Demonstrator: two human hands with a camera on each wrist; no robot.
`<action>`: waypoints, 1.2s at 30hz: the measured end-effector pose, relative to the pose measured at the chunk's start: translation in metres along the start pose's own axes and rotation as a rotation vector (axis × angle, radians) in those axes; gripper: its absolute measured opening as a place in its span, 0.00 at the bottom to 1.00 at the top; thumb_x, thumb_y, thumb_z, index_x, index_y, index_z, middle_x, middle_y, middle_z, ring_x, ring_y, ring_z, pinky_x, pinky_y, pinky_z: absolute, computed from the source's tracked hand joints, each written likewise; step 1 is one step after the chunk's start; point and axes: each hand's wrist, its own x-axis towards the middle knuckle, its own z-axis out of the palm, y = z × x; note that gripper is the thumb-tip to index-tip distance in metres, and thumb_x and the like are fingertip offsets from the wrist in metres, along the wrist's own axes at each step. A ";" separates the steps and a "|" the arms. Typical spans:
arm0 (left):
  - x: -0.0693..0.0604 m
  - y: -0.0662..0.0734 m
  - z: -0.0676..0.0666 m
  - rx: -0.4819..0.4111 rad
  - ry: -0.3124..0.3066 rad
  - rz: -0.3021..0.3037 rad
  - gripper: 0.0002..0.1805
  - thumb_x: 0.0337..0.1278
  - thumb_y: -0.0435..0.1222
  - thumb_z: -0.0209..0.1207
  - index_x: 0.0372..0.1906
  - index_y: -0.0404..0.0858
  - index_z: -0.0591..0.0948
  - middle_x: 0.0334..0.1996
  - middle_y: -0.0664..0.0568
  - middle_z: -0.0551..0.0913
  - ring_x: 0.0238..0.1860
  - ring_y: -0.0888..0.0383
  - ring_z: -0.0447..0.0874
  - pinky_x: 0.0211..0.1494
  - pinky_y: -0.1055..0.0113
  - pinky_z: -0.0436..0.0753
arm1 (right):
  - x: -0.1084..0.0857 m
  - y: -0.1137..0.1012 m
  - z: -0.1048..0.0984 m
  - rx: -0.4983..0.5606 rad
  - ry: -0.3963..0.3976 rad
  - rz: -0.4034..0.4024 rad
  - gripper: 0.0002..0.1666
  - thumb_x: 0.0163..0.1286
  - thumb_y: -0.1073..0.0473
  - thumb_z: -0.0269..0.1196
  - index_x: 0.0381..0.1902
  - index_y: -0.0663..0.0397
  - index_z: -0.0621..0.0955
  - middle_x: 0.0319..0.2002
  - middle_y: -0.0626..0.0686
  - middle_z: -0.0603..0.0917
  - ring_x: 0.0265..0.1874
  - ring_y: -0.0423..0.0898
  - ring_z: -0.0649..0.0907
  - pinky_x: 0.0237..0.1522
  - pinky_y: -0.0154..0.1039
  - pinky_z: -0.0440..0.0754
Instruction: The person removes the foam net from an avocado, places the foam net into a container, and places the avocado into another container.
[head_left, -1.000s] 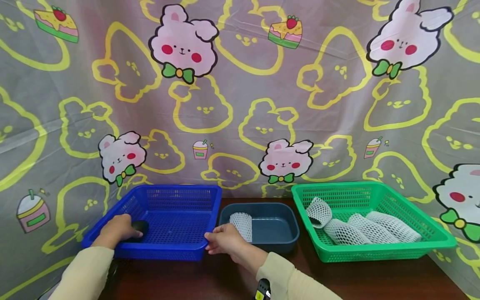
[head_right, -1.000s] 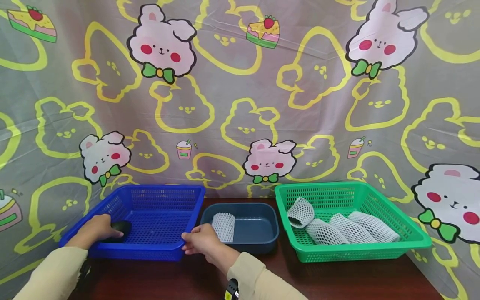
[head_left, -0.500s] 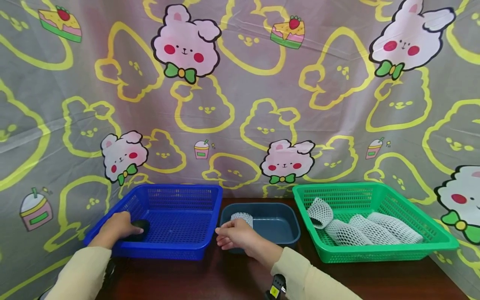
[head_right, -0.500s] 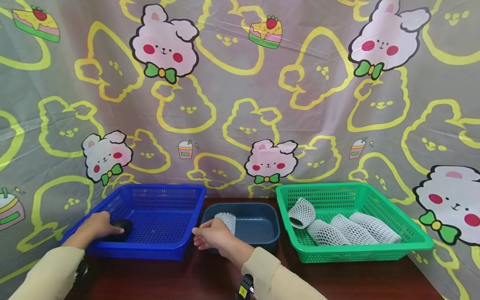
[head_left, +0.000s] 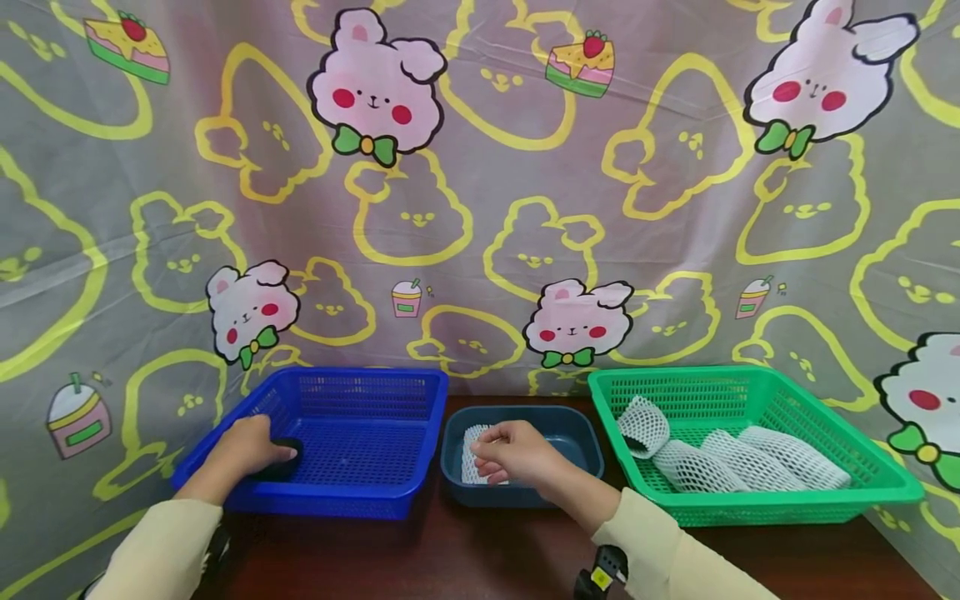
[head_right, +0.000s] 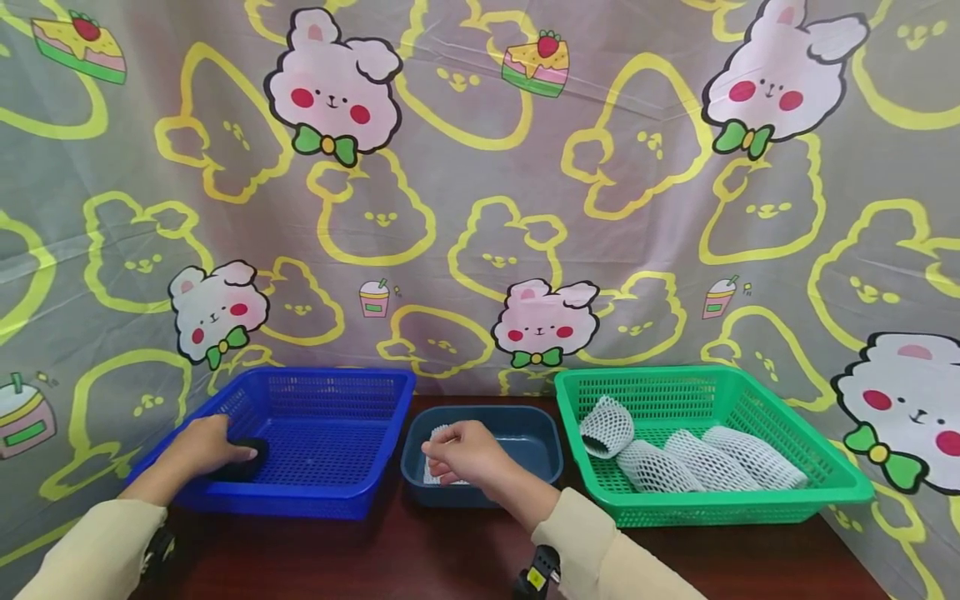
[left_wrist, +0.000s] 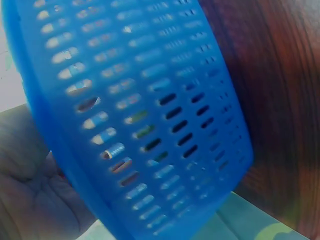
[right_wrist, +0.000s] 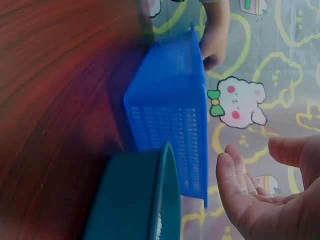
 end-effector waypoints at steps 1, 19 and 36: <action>-0.001 0.002 0.000 0.002 0.009 0.006 0.39 0.46 0.44 0.73 0.46 0.12 0.71 0.43 0.20 0.75 0.43 0.29 0.76 0.45 0.41 0.76 | -0.001 0.000 -0.003 -0.011 0.007 -0.001 0.21 0.67 0.53 0.65 0.48 0.67 0.77 0.33 0.58 0.84 0.32 0.50 0.85 0.36 0.43 0.85; -0.021 0.068 0.003 -0.040 0.120 0.197 0.37 0.50 0.44 0.71 0.53 0.16 0.73 0.48 0.24 0.77 0.51 0.29 0.74 0.50 0.41 0.75 | -0.016 0.001 -0.060 -0.015 0.170 -0.004 0.15 0.68 0.58 0.64 0.45 0.66 0.80 0.33 0.56 0.85 0.32 0.50 0.85 0.39 0.46 0.84; -0.038 0.148 0.015 -0.079 0.191 0.365 0.33 0.50 0.44 0.71 0.55 0.26 0.77 0.51 0.35 0.79 0.54 0.39 0.77 0.55 0.46 0.76 | -0.036 0.014 -0.118 -0.093 0.218 0.023 0.29 0.70 0.51 0.62 0.54 0.73 0.73 0.39 0.58 0.84 0.37 0.50 0.85 0.41 0.44 0.84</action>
